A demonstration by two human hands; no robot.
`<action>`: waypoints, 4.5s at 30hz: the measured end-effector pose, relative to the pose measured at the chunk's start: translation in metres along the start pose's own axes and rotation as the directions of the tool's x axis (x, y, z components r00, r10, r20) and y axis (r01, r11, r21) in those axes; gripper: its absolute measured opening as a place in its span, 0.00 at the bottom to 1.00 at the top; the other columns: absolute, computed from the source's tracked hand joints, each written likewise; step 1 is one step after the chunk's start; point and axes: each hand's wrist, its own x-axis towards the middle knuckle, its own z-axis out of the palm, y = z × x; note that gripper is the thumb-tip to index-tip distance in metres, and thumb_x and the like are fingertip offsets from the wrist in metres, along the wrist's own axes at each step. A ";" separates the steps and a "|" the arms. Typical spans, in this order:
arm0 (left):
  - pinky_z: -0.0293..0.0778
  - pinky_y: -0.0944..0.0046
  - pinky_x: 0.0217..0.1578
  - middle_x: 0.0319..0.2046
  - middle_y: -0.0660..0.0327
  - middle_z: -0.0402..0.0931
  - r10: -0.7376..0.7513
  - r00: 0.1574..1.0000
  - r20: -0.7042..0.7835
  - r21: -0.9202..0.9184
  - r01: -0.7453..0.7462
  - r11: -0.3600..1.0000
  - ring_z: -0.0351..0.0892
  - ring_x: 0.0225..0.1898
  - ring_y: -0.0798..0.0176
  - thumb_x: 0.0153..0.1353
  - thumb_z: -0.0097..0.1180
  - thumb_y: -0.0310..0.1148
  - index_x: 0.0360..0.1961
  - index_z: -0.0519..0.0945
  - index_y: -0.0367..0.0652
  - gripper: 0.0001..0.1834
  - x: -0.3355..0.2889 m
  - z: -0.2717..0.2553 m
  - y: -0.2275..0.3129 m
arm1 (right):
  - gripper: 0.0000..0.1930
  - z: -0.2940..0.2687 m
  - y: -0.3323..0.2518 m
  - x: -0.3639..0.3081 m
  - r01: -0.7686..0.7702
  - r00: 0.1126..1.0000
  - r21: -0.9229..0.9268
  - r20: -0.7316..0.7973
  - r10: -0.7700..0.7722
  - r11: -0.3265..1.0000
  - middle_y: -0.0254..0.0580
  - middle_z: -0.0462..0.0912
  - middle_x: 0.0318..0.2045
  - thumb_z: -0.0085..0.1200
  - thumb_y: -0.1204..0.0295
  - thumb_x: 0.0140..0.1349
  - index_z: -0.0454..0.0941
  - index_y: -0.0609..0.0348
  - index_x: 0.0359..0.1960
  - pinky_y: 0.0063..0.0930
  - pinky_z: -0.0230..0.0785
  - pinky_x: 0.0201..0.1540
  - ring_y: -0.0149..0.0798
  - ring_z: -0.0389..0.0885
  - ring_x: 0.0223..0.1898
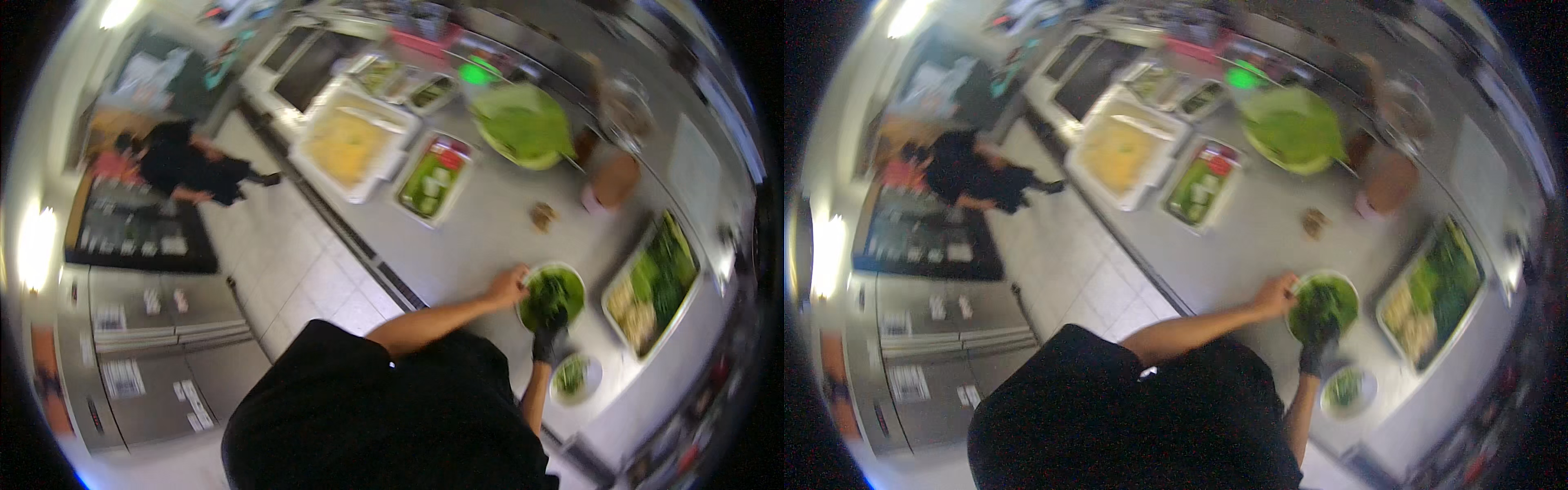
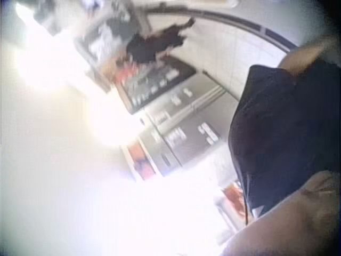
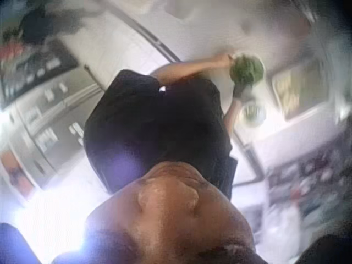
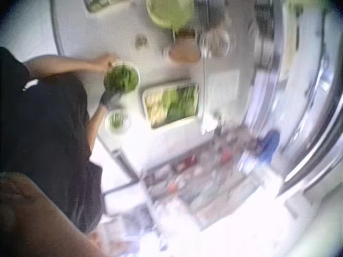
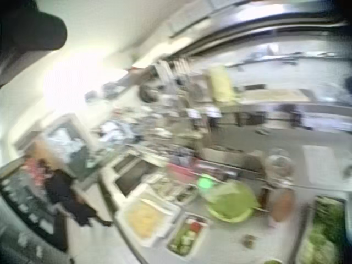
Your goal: The person retrieves a container of sliced vegetables from a refrigerator and places it on a stainless steel counter. They then assemble a salad in a white bowl by layering a large green leaf, shredded greens, bean sprouts, and a dark sauce. The person handles the ingredients by hand and uses a spoon to add the sauce.
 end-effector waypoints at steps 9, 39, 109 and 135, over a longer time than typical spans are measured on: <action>0.74 0.45 0.33 0.24 0.51 0.79 0.075 0.991 -0.111 0.151 -0.058 0.987 0.82 0.29 0.45 0.52 0.62 0.29 0.41 0.74 0.44 0.15 -0.016 0.001 -0.012 | 0.20 -0.040 -0.002 -0.011 0.094 0.994 -0.418 -0.014 -0.110 0.904 0.57 0.76 0.48 0.57 0.71 0.62 0.72 0.67 0.55 0.46 0.67 0.56 0.55 0.74 0.51; 0.80 0.58 0.40 0.35 0.54 0.84 -0.107 0.994 0.026 -0.095 0.109 0.990 0.84 0.36 0.61 0.54 0.66 0.33 0.48 0.78 0.41 0.20 -0.025 -0.013 -0.030 | 0.18 -0.010 -0.002 0.071 0.360 0.932 -0.187 0.046 -0.358 0.914 0.59 0.81 0.47 0.56 0.70 0.61 0.78 0.66 0.51 0.46 0.69 0.57 0.58 0.78 0.50; 0.79 0.69 0.34 0.34 0.57 0.81 -0.166 0.976 0.137 -0.337 0.204 0.919 0.82 0.33 0.67 0.61 0.59 0.20 0.53 0.74 0.32 0.18 -0.022 -0.012 -0.010 | 0.10 -0.195 0.104 0.369 -0.080 0.967 -0.522 -0.247 -0.060 0.849 0.53 0.86 0.34 0.54 0.65 0.61 0.87 0.53 0.34 0.50 0.76 0.41 0.57 0.84 0.39; 0.83 0.67 0.34 0.34 0.55 0.84 -0.079 0.990 0.113 -0.359 0.115 0.926 0.84 0.33 0.67 0.60 0.58 0.23 0.50 0.74 0.31 0.16 -0.008 -0.005 -0.029 | 0.13 -0.337 -0.027 0.332 0.317 0.864 0.105 -0.443 -0.241 0.943 0.38 0.88 0.38 0.61 0.67 0.64 0.86 0.62 0.46 0.27 0.76 0.40 0.30 0.83 0.35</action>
